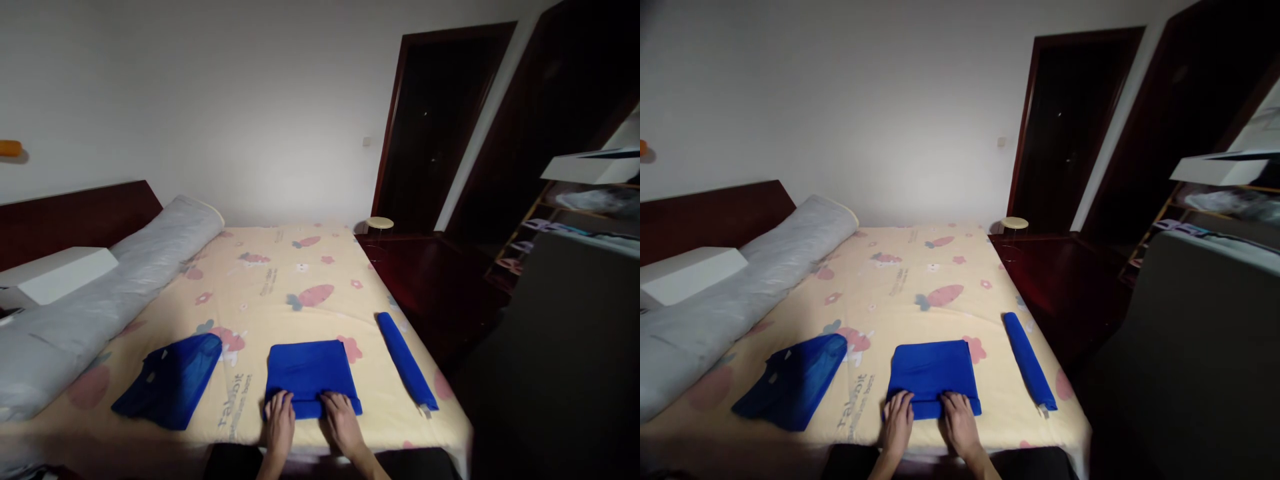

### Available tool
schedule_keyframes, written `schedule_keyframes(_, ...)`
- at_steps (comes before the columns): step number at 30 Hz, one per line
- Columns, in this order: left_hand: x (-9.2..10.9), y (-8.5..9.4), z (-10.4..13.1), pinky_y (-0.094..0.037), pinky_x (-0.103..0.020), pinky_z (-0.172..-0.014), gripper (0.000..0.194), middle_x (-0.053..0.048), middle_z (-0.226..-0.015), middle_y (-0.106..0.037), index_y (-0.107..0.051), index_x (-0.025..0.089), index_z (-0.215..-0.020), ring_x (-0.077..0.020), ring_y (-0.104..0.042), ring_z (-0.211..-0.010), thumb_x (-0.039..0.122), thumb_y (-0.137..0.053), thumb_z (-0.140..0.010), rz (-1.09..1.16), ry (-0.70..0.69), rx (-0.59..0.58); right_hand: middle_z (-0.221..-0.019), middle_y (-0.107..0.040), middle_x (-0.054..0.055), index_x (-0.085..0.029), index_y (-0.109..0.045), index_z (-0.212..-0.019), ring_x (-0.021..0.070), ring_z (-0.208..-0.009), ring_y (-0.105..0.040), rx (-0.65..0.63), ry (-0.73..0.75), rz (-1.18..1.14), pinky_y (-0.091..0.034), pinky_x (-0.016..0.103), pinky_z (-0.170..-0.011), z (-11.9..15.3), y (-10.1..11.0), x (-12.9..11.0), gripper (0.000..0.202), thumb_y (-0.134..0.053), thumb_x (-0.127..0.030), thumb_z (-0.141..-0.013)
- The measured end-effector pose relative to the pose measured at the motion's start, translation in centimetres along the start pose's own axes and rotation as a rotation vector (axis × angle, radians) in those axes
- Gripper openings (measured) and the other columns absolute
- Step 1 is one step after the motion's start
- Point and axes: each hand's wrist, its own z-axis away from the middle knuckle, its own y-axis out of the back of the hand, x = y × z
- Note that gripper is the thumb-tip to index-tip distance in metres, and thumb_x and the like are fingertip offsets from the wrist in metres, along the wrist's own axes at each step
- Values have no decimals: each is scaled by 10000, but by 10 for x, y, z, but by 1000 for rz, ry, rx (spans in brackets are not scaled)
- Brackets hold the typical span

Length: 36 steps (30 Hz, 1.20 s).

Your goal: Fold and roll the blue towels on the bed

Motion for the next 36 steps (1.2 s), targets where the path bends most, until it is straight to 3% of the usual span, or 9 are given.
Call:
schedule_keyframes(3,24,-5,-5,-432,-361,-1006,436,-43,-1170,-685,-683,259,-1107,-181,-591,-1132,82,-360,-872,78,-119,-122,-1301,-634,48,-266,-577,-1308,199,-1205,-554,-129,61,-54,-369,378,-1055,-13,-9,-20,412,-366,-237,-955)
schedule_keyframes(5,24,-6,-7,-413,-369,-1038,416,-39,-1223,-671,-668,267,-1142,-179,-572,-1174,125,-361,-899,77,-118,-159,-1334,-618,51,-259,-573,-1319,207,-1239,-542,-174,39,-37,-355,399,-1077,-17,-12,-18,409,-354,-287,-974)
schedule_keyframes(11,-28,6,-4,-349,-469,-1073,390,-54,-1376,-596,-606,282,-1267,-235,-494,-1290,304,-412,-929,-114,94,-90,-1419,-531,105,-212,-591,-1315,276,-1349,-442,-4,-217,141,-336,488,-1097,-4,-5,36,445,-351,-394,-987)
schedule_keyframes(15,-29,7,-1,-352,-498,-1064,382,-78,-1352,-613,-646,249,-1217,-266,-491,-1298,294,-400,-928,-191,142,34,-1465,-472,103,-204,-551,-1358,275,-1388,-384,-43,-218,134,-303,505,-1119,-2,3,39,471,-329,-410,-997)
schedule_keyframes(21,8,-18,-12,-433,-339,-1054,475,-59,-1401,-577,-555,222,-1341,-174,-526,-1279,205,-308,-936,4,-229,-134,-1473,-469,67,-256,-453,-1434,224,-1392,-381,-270,13,-52,-301,450,-1133,-24,-4,-10,484,-271,-413,-1014)
schedule_keyframes(23,9,-22,-17,-413,-359,-1087,491,-56,-1458,-514,-484,221,-1399,-179,-476,-1332,228,-321,-936,-3,-259,-201,-1483,-452,74,-256,-442,-1442,234,-1394,-376,-310,42,-52,-298,456,-1135,-31,-7,-15,494,-307,-435,-1002)
schedule_keyframes(27,-19,-14,-22,-364,-449,-1120,488,-35,-1521,-414,-422,266,-1434,-207,-396,-1395,326,-300,-965,-148,-111,-253,-1519,-384,89,-231,-489,-1413,275,-1417,-330,-313,-66,56,-264,501,-1146,-34,2,7,553,-309,-529,-983)
schedule_keyframes(31,-56,2,-19,-340,-492,-1122,486,-14,-1527,-393,-408,305,-1433,-228,-388,-1399,355,-323,-957,-255,-68,-204,-1505,-405,108,-182,-484,-1416,274,-1420,-324,-200,-274,172,-274,500,-1140,-29,17,44,546,-271,-466,-1002)
schedule_keyframes(36,-49,1,-22,-311,-541,-1129,480,-37,-1505,-431,-481,266,-1394,-247,-398,-1392,269,-290,-954,-272,-80,-109,-1520,-378,110,-193,-489,-1413,284,-1421,-320,-164,-271,131,-253,523,-1146,-31,14,41,548,-269,-480,-1001)
